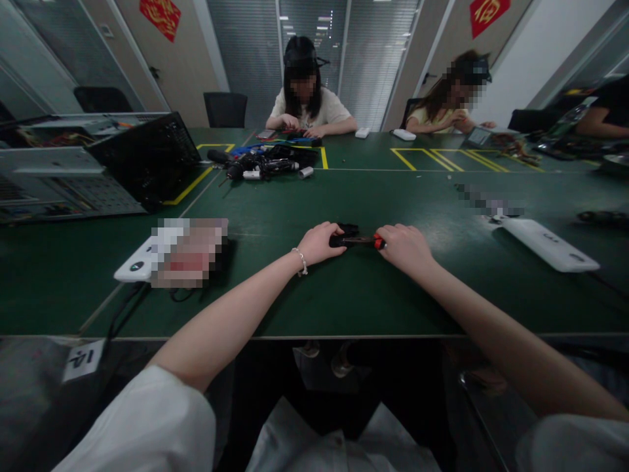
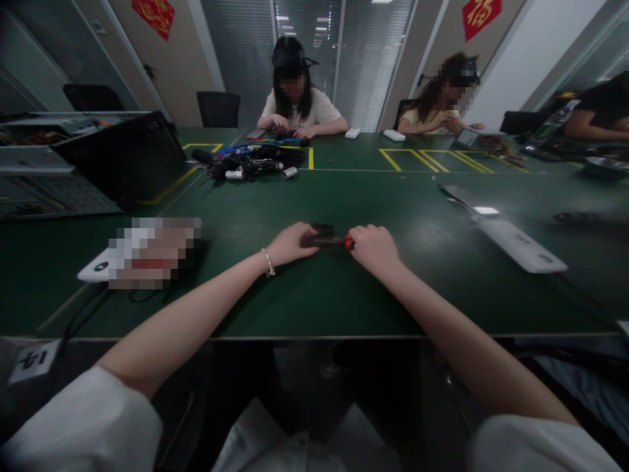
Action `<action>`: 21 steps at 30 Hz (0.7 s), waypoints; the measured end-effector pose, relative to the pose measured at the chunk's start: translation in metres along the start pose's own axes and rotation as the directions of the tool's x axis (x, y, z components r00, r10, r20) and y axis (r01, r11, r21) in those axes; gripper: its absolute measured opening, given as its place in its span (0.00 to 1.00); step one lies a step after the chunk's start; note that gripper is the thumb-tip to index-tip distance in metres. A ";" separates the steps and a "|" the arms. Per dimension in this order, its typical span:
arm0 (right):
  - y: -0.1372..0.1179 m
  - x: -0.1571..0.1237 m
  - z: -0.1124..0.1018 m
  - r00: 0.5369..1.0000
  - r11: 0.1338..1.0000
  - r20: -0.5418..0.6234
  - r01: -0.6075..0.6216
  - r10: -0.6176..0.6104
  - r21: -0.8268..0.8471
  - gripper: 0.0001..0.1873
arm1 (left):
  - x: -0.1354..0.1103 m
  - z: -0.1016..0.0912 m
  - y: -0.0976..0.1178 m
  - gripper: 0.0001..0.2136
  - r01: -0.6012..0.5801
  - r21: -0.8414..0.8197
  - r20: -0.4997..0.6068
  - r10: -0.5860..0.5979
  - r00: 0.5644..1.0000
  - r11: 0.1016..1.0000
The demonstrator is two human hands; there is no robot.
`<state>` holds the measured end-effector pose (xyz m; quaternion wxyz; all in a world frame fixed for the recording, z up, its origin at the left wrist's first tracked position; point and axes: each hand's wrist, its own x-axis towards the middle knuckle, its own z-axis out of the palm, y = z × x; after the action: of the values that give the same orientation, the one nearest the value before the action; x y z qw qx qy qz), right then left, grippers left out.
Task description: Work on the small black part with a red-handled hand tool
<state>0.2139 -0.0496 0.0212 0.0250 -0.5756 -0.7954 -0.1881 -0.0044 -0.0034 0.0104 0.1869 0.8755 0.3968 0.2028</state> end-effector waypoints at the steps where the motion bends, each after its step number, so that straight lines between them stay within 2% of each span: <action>1: 0.000 0.000 0.000 1.000 1.000 0.011 -0.008 0.008 -0.001 0.09 | 0.000 0.000 0.000 0.14 -0.001 0.002 -0.001 0.001 1.000 1.000; 6: -0.002 0.001 -0.001 0.999 1.000 0.042 -0.024 0.025 -0.017 0.10 | 0.000 0.001 0.000 0.14 0.008 0.010 -0.021 -0.008 1.000 1.000; 16: 0.000 0.000 -0.003 1.000 1.000 -0.003 0.018 -0.018 -0.021 0.10 | 0.000 0.000 0.001 0.13 -0.002 0.001 -0.015 0.002 1.000 1.000; 21: -0.001 0.000 -0.002 1.000 1.000 0.002 -0.001 0.001 -0.004 0.10 | 0.000 0.001 -0.001 0.14 -0.009 0.006 -0.010 0.009 1.000 1.000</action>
<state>0.2126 -0.0510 0.0228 0.0233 -0.5761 -0.7949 -0.1890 -0.0043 -0.0030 0.0097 0.1817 0.8767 0.3945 0.2067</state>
